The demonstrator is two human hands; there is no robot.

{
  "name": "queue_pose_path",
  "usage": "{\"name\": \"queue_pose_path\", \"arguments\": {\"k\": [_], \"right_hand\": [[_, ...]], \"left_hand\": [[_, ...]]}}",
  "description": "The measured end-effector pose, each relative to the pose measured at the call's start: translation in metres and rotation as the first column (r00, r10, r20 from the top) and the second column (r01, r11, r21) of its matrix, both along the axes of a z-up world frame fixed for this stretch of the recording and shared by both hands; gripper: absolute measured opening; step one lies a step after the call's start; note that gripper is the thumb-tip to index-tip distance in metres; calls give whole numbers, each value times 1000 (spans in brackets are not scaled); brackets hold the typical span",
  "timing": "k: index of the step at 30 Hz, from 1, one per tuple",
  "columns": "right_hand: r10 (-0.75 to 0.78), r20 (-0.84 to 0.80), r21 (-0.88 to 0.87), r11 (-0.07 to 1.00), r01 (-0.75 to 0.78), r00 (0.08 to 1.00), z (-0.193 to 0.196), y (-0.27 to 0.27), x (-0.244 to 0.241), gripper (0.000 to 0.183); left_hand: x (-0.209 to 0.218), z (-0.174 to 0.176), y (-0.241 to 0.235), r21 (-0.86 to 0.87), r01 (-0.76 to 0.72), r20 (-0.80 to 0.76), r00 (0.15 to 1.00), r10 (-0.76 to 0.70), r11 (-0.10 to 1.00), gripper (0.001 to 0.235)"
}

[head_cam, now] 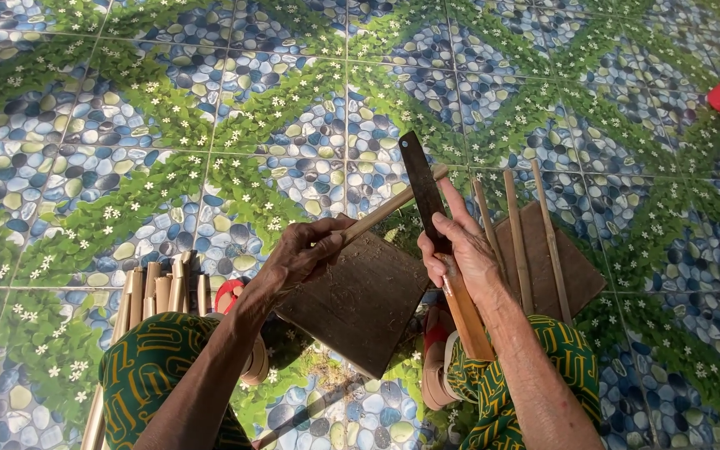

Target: The person sits on a tiled floor and uses a machete to repeatedly shave and sharpen a thin bamboo stick held against a small wooden block. The person rotates the stick and continues the shaving motion throughout the clip.

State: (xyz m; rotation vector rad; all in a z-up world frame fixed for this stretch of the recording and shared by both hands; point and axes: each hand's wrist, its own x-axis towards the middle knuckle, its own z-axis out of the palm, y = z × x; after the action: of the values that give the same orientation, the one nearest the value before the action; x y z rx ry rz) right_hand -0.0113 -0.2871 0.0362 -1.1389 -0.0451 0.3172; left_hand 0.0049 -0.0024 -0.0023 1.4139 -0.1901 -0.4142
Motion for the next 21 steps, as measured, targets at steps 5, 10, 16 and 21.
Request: {"name": "queue_pose_path", "arguments": {"k": [5,10,16,21], "right_hand": [[5,53,-27,1000,-3,999,8,0,-2,67],[-10,92,-22,1000,12,996,16,-9,0,64],[-188,68,-42,981,191,980,-5,-58,11,60],[-247,124,-41,967,253,961,8,-62,-4,60]], "left_hand": [[-5,15,1,-25,25,-21,999,-26,999,36],[-5,10,-1,-42,60,-19,998,-60,997,37],[-12,25,7,-17,100,-18,995,-100,995,35],[-3,14,0,-46,-3,12,1000,3,999,35]]}}
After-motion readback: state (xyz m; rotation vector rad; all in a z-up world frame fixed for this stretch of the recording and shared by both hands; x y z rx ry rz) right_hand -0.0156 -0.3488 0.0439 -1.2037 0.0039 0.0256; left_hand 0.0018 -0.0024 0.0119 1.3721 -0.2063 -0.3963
